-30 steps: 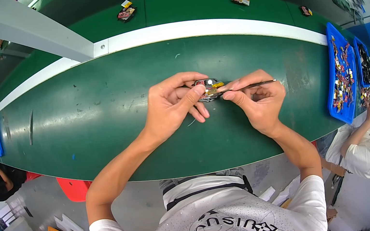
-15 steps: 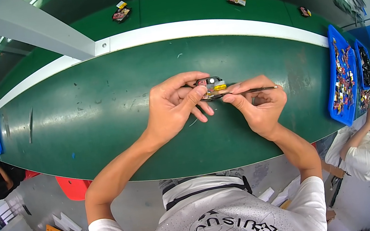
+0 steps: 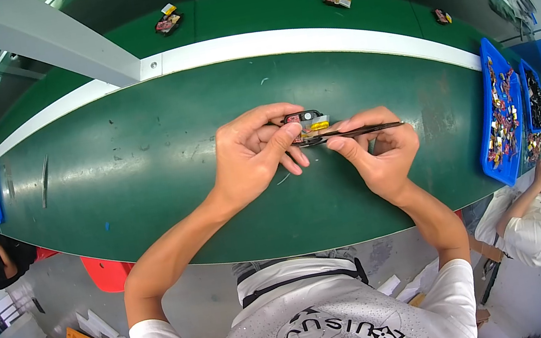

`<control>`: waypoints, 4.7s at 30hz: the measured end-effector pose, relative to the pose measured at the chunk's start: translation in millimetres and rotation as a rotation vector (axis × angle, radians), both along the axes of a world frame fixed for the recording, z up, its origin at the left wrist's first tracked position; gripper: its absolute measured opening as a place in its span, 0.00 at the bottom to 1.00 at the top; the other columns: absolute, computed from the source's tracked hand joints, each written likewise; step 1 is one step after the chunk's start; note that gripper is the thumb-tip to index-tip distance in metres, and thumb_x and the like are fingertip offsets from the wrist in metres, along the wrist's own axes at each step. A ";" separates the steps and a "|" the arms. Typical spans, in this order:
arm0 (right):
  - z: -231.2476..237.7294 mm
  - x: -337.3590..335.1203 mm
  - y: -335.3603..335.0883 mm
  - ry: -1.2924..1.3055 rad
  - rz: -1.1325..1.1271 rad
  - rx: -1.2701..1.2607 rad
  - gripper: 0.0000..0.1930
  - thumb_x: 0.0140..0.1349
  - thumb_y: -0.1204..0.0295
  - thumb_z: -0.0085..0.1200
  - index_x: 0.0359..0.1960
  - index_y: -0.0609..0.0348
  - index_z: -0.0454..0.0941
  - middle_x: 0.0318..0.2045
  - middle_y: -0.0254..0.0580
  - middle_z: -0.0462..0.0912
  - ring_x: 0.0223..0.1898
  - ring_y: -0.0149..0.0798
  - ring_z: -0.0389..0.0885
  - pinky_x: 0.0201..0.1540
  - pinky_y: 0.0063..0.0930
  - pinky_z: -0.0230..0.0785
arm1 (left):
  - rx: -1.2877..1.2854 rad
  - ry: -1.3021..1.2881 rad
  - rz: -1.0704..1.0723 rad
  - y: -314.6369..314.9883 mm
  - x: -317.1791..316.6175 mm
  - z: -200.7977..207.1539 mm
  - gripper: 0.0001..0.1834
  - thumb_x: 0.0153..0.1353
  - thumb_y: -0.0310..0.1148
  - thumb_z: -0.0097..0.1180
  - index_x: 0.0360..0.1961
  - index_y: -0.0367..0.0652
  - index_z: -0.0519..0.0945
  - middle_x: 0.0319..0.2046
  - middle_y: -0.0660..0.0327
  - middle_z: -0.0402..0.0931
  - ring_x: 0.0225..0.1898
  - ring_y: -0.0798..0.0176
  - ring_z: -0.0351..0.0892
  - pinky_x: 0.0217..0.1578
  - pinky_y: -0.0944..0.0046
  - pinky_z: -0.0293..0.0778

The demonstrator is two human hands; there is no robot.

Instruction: Manually assembling small electronic components on a factory conveyor line using tweezers and a soldering iron.

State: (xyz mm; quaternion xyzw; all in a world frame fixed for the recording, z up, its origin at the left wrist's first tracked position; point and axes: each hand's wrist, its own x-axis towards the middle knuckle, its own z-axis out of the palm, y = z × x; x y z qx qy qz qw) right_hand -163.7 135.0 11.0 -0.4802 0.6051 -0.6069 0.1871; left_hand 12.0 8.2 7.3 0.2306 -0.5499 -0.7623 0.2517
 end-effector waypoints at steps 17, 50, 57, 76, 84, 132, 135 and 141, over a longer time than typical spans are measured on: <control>-4.1 1.5 2.3 0.203 -0.009 -0.061 0.10 0.52 0.77 0.77 0.32 0.59 0.86 0.31 0.38 0.92 0.12 0.19 0.68 0.18 0.15 0.56 | 0.055 0.003 -0.008 0.9 -0.9 1.1 0.15 0.74 0.25 0.57 0.56 0.27 0.79 0.36 0.50 0.85 0.30 0.60 0.88 0.27 0.65 0.85; 9.1 0.2 -0.8 0.289 0.129 -0.112 0.07 0.51 0.81 0.74 0.28 0.57 0.89 0.29 0.37 0.92 0.14 0.22 0.76 0.19 0.17 0.60 | 0.096 -0.056 -0.088 -3.4 -2.3 4.9 0.13 0.72 0.23 0.59 0.54 0.25 0.78 0.39 0.50 0.82 0.28 0.60 0.88 0.26 0.65 0.86; 4.0 -0.4 -3.8 0.394 0.104 -0.164 0.08 0.51 0.82 0.74 0.30 0.57 0.87 0.30 0.37 0.92 0.15 0.22 0.75 0.20 0.18 0.58 | 0.052 -0.160 0.018 9.0 -8.1 10.6 0.12 0.72 0.22 0.58 0.53 0.26 0.78 0.36 0.52 0.83 0.26 0.64 0.86 0.25 0.67 0.84; 6.6 -10.5 0.5 0.400 0.030 -0.165 0.09 0.49 0.82 0.74 0.30 0.55 0.88 0.30 0.35 0.92 0.19 0.25 0.84 0.20 0.18 0.58 | 0.066 -0.077 0.198 24.8 -24.6 15.7 0.13 0.74 0.25 0.57 0.53 0.26 0.77 0.39 0.50 0.83 0.24 0.69 0.81 0.18 0.69 0.78; 7.7 -7.8 -0.9 0.446 0.036 -0.202 0.09 0.48 0.82 0.75 0.30 0.55 0.89 0.29 0.32 0.92 0.21 0.25 0.85 0.21 0.19 0.59 | -0.030 -0.120 0.236 29.8 -26.7 11.4 0.11 0.73 0.25 0.58 0.52 0.29 0.78 0.33 0.55 0.83 0.22 0.72 0.79 0.17 0.69 0.75; -7.7 -19.9 -13.9 0.370 -0.022 -0.287 0.11 0.53 0.79 0.75 0.35 0.59 0.85 0.37 0.37 0.93 0.12 0.23 0.66 0.19 0.19 0.59 | -1.100 -0.864 0.935 -211.9 -60.0 -24.0 0.17 0.64 0.31 0.65 0.51 0.32 0.82 0.36 0.49 0.82 0.37 0.47 0.88 0.39 0.53 0.82; -10.3 -25.1 -9.2 0.377 -0.036 -0.261 0.11 0.53 0.79 0.75 0.35 0.59 0.85 0.37 0.38 0.93 0.12 0.23 0.66 0.19 0.19 0.60 | -1.204 -0.739 1.006 -190.2 -81.9 -11.4 0.16 0.62 0.35 0.67 0.46 0.34 0.86 0.38 0.48 0.81 0.43 0.43 0.85 0.45 0.49 0.79; -7.6 -16.6 -13.1 0.367 -0.001 -0.256 0.11 0.52 0.80 0.75 0.35 0.59 0.86 0.36 0.37 0.93 0.11 0.23 0.65 0.19 0.19 0.59 | -0.879 -0.730 0.484 -214.7 -87.7 -18.0 0.08 0.60 0.30 0.67 0.34 0.34 0.88 0.27 0.55 0.88 0.24 0.60 0.86 0.24 0.60 0.78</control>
